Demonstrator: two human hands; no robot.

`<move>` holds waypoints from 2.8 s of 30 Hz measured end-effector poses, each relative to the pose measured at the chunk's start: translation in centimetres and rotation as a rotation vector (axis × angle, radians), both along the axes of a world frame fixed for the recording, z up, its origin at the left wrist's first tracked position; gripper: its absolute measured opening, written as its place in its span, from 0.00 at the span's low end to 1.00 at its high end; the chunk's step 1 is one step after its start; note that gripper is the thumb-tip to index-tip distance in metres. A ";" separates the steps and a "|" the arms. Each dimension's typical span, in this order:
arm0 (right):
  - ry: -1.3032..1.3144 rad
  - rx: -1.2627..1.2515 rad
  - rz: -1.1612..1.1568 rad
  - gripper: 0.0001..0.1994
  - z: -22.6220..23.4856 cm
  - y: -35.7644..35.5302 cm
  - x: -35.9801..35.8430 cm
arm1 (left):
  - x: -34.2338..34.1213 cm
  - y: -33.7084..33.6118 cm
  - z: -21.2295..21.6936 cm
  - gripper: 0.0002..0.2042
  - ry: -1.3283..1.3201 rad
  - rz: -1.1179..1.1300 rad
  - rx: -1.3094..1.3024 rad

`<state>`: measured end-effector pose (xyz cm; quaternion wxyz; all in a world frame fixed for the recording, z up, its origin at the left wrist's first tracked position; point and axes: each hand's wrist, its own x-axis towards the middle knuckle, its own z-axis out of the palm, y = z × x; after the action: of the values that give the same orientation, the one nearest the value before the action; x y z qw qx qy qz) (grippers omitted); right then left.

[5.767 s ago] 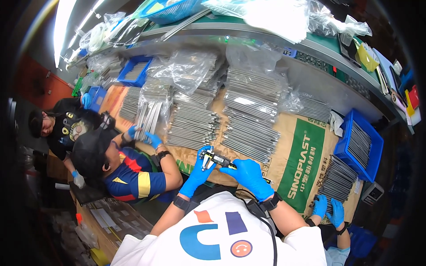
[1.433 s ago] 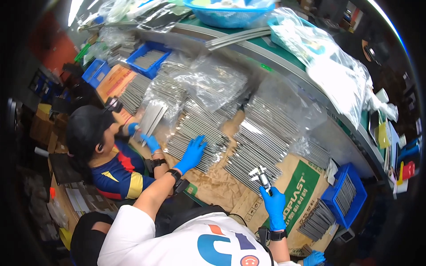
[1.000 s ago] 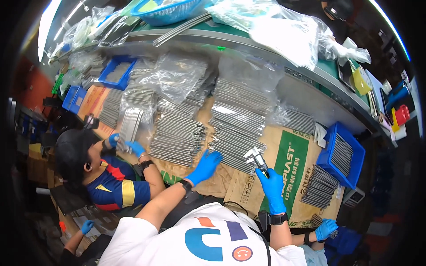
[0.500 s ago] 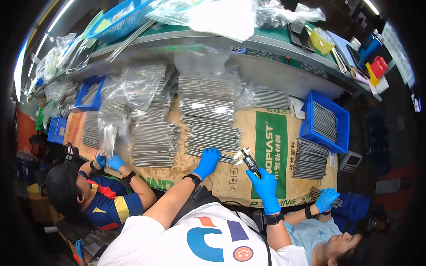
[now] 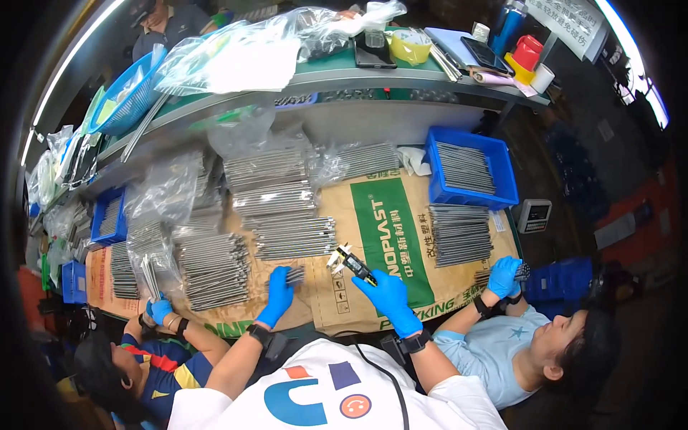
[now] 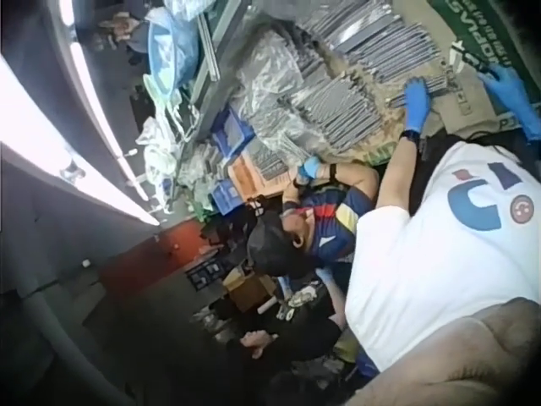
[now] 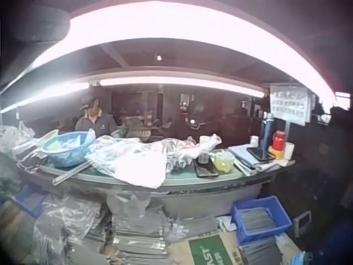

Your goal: The person measures metal rods with a digital caliper and places them into a plastic bag before setting the bag into a blue bin.

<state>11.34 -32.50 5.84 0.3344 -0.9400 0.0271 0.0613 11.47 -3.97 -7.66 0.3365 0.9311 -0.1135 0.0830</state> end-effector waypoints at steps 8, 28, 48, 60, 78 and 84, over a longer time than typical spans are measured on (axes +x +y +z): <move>0.007 0.176 0.207 0.23 1.2 5.4 1.0 | -5.8 4.1 4.0 0.07 -0.018 0.571 -0.614; -0.126 0.081 0.623 0.22 1.7 14.1 2.5 | -8.0 2.6 7.2 0.11 0.068 0.556 -0.993; -0.018 0.043 0.677 0.25 2.3 13.5 4.2 | -7.7 2.3 6.8 0.13 0.145 0.619 -1.004; -0.043 0.053 0.635 0.22 3.9 12.0 4.2 | -9.1 3.7 9.6 0.13 0.033 0.425 -0.706; -0.272 -0.019 0.848 0.22 4.1 16.4 5.8 | -7.5 3.4 8.6 0.11 0.239 0.443 -0.745; -0.171 0.041 0.795 0.23 2.3 15.3 5.6 | -7.6 3.7 8.8 0.12 0.088 0.473 -0.849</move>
<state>16.91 -17.19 8.13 0.3045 -0.8721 -0.3676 0.1079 3.84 -0.24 1.12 0.6631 0.7145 0.1594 0.1565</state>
